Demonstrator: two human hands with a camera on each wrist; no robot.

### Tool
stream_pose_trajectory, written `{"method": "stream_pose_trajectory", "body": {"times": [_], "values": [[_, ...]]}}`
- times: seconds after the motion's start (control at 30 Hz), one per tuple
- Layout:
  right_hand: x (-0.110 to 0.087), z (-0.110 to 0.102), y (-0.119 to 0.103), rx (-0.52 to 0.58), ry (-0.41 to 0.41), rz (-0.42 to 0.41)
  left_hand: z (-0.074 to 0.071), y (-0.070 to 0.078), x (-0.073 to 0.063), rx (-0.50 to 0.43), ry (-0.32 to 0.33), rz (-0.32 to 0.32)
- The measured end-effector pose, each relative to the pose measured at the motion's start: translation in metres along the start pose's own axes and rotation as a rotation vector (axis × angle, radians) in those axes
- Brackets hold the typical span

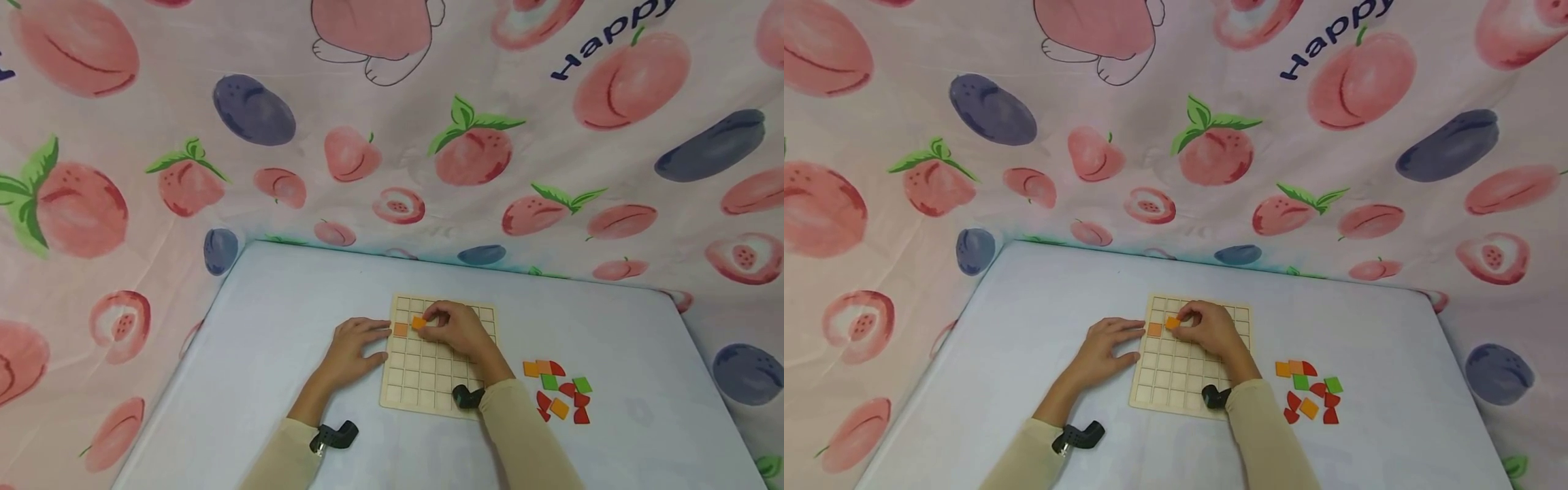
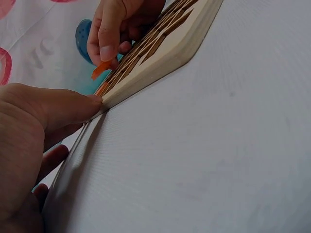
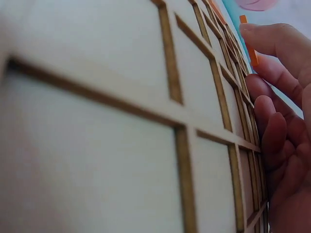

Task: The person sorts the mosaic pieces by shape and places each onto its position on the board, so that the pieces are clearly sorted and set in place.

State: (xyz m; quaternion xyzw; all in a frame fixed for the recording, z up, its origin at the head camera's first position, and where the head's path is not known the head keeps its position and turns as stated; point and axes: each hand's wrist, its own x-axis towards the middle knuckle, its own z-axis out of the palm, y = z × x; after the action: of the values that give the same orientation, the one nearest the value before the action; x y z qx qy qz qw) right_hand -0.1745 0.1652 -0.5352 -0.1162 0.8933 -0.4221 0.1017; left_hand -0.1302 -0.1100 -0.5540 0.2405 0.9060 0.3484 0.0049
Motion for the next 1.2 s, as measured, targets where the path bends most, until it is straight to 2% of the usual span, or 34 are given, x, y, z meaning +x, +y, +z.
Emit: {"method": "stream_pose_trajectory", "body": {"times": [0.83,1.2], "values": [[0.004,-0.004,-0.011,-0.079,-0.108,-0.029,0.001,-0.003,0.000,0.014,-0.001,0.003],[0.005,-0.001,-0.009,-0.114,-0.083,-0.022,0.001,-0.002,0.000,0.007,0.000,0.003]]}}
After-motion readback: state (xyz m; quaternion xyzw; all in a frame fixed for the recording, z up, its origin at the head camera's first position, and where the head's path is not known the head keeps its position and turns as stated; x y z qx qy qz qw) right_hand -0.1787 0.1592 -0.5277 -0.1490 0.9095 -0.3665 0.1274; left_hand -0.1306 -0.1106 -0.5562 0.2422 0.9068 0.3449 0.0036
